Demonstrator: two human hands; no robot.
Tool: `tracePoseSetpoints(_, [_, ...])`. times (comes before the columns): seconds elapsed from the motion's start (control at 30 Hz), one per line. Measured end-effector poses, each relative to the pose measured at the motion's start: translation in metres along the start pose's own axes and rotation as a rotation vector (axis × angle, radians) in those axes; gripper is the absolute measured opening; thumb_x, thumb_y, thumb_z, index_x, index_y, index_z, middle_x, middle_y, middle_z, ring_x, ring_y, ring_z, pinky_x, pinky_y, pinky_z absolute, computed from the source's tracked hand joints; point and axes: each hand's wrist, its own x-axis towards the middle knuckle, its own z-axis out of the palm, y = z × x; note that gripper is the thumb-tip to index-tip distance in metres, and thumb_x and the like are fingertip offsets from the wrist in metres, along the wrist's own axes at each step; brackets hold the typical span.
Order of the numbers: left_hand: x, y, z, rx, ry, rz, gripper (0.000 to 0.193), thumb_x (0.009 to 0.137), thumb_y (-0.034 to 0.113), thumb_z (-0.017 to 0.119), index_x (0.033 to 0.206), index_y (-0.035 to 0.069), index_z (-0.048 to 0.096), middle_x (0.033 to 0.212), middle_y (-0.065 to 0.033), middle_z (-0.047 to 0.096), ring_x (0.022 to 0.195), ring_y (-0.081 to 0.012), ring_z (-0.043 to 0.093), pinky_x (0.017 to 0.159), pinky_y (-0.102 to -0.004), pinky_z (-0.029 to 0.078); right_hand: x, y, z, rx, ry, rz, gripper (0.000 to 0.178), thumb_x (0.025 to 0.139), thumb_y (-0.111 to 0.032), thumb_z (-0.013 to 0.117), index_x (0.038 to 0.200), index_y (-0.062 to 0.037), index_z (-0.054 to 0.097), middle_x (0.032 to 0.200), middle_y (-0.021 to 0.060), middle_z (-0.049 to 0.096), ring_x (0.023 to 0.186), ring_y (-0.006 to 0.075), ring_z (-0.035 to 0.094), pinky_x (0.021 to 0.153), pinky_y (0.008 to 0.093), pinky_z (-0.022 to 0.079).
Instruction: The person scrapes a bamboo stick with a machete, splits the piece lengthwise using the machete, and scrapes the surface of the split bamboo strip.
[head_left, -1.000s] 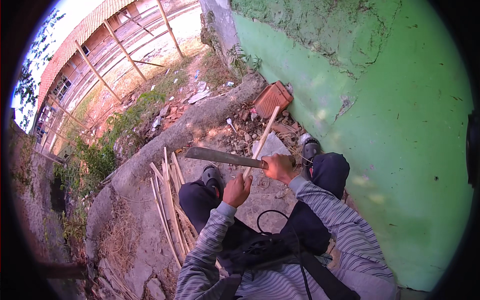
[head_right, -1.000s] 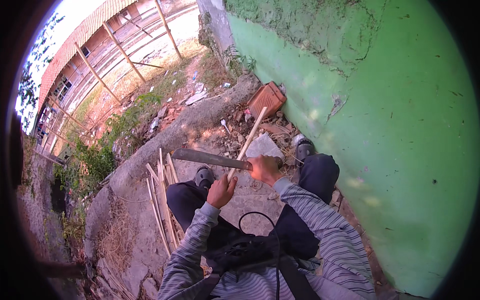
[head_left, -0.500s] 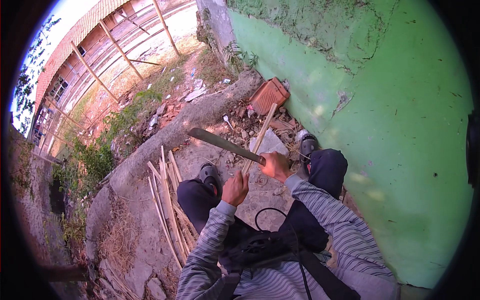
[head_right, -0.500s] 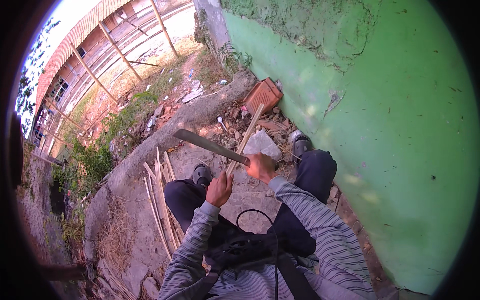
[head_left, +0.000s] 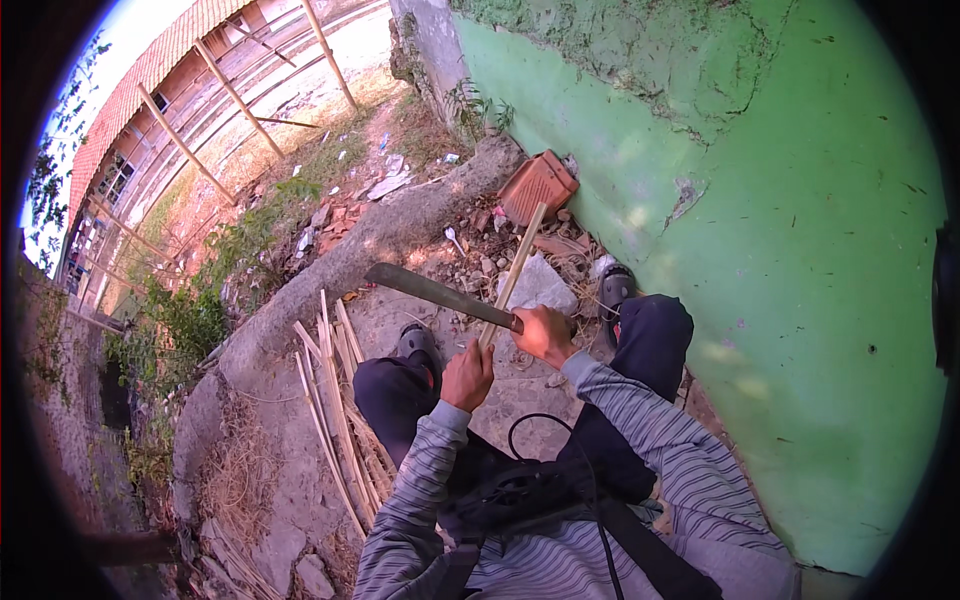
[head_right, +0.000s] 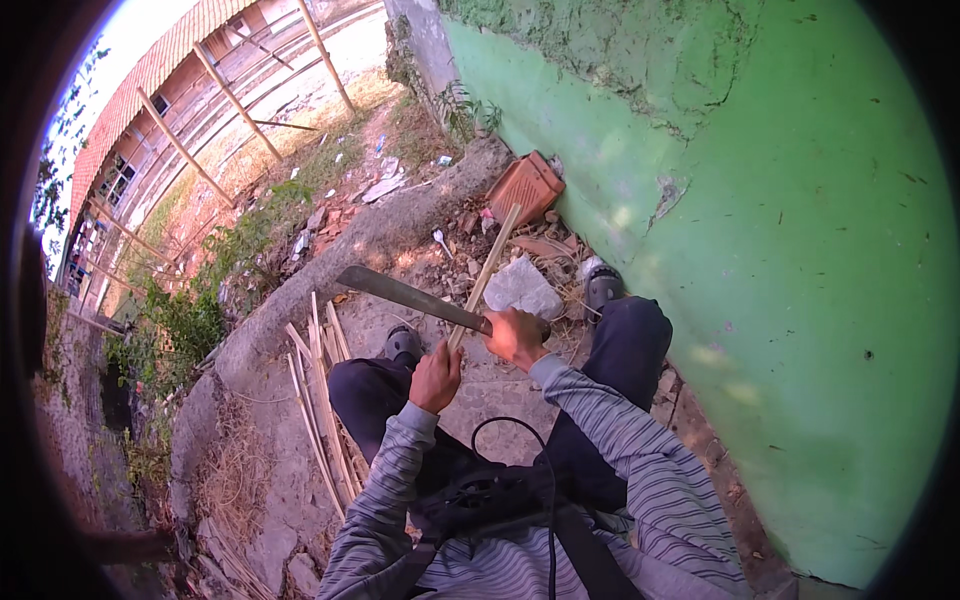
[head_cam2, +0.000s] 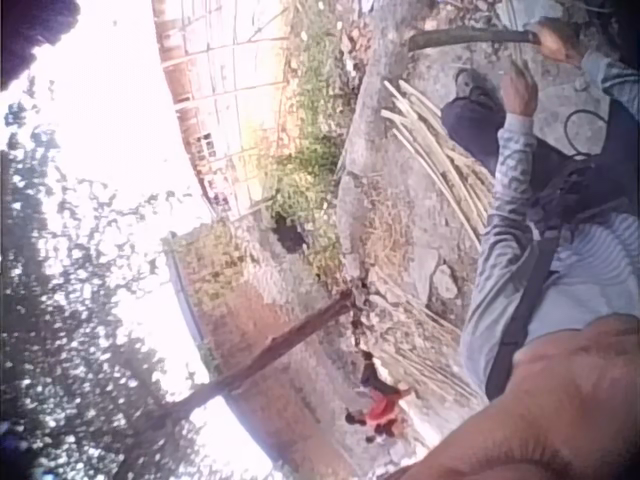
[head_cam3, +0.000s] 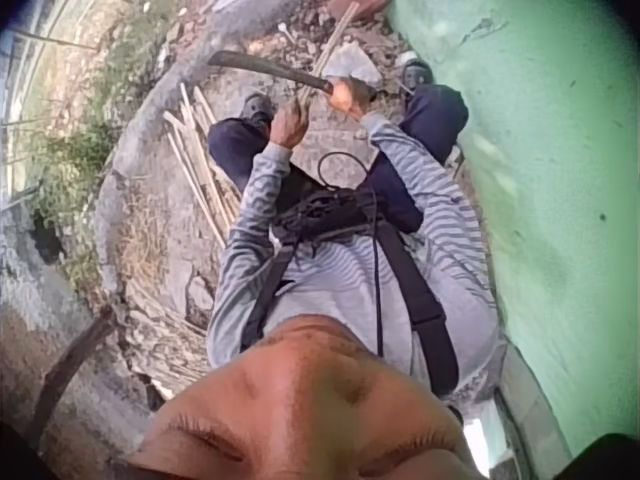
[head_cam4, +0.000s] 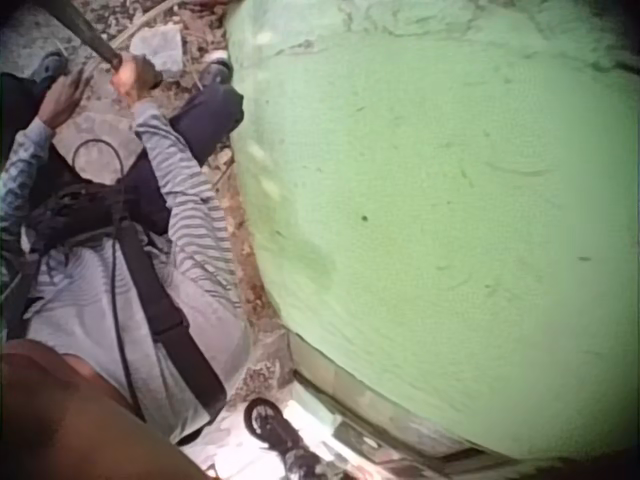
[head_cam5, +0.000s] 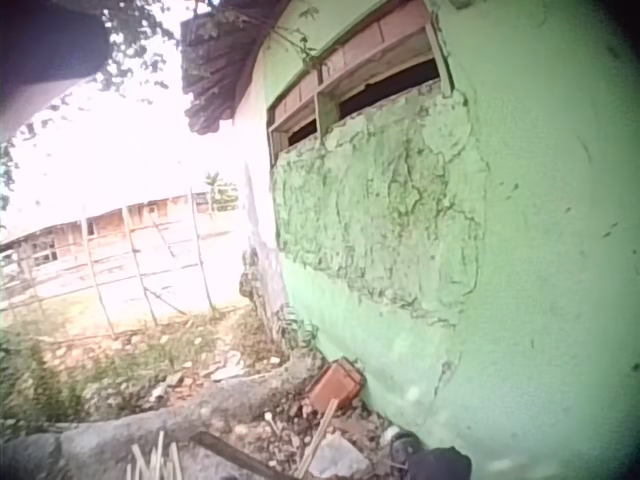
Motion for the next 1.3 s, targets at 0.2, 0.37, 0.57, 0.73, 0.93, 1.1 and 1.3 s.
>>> tracePoseSetpoints(0.2, [0.001,-0.001,0.002,0.013,0.009,-0.020,0.034,0.104,0.037,0.052,0.103,0.003,0.053,0.077,-0.0321,0.066,0.074,-0.0537,0.064,0.070,-0.0652,0.049,-0.002,-0.001,0.002,-0.031,-0.055,-0.008,0.017,0.080,-0.028,0.070,0.089,-0.0136,0.072,0.074,0.0183,0.070,0.072,0.0423,0.070,0.065,0.0525,0.056])
tracePoseSetpoints(0.37, [-0.002,0.001,0.002,0.001,0.033,0.010,0.034,0.103,0.037,0.052,0.103,0.003,0.053,0.075,-0.0323,0.065,0.074,-0.0536,0.064,0.069,-0.0647,0.049,0.005,0.008,0.000,-0.033,-0.025,-0.001,0.017,0.079,-0.028,0.072,0.087,-0.0130,0.072,0.076,0.0180,0.071,0.073,0.0422,0.071,0.067,0.0521,0.057])
tracePoseSetpoints(0.57, [-0.008,0.000,0.000,0.038,0.011,-0.014,0.033,0.104,0.036,0.052,0.103,0.003,0.052,0.077,-0.0319,0.065,0.074,-0.0541,0.064,0.069,-0.0640,0.050,0.011,0.011,-0.012,0.009,0.028,0.091,0.018,0.077,-0.027,0.075,0.085,-0.0115,0.071,0.078,0.0185,0.072,0.077,0.0419,0.071,0.070,0.0531,0.058])
tracePoseSetpoints(0.73, [-0.010,-0.002,0.002,0.016,0.021,-0.005,0.034,0.104,0.036,0.052,0.101,0.003,0.053,0.077,-0.0319,0.065,0.074,-0.0540,0.064,0.069,-0.0648,0.049,-0.005,-0.005,-0.012,0.023,-0.003,0.054,0.017,0.078,-0.027,0.074,0.086,-0.0126,0.071,0.078,0.0187,0.071,0.076,0.0423,0.071,0.068,0.0535,0.057])
tracePoseSetpoints(0.93, [-0.023,0.002,-0.007,-0.005,-0.023,-0.036,0.033,0.104,0.036,0.052,0.104,0.003,0.054,0.078,-0.0321,0.065,0.075,-0.0536,0.063,0.070,-0.0648,0.048,0.016,0.022,-0.013,-0.018,0.046,0.074,0.016,0.078,-0.027,0.073,0.086,-0.0129,0.072,0.077,0.0190,0.071,0.077,0.0424,0.071,0.069,0.0534,0.058])
tracePoseSetpoints(1.1, [-0.029,-0.010,0.001,0.030,0.015,0.013,0.033,0.104,0.036,0.052,0.107,0.004,0.054,0.080,-0.0317,0.066,0.075,-0.0535,0.063,0.068,-0.0646,0.048,0.010,0.018,-0.012,0.067,0.096,0.141,0.017,0.079,-0.027,0.073,0.088,-0.0117,0.073,0.080,0.0193,0.072,0.079,0.0421,0.072,0.071,0.0535,0.058])
tracePoseSetpoints(1.3, [-0.027,-0.008,0.003,0.057,0.023,-0.006,0.033,0.104,0.037,0.052,0.109,0.005,0.054,0.079,-0.0311,0.066,0.075,-0.0530,0.064,0.068,-0.0646,0.049,-0.001,0.012,-0.008,-0.005,-0.060,0.048,0.017,0.076,-0.025,0.073,0.088,-0.0122,0.073,0.079,0.0183,0.072,0.077,0.0427,0.071,0.070,0.0536,0.057])
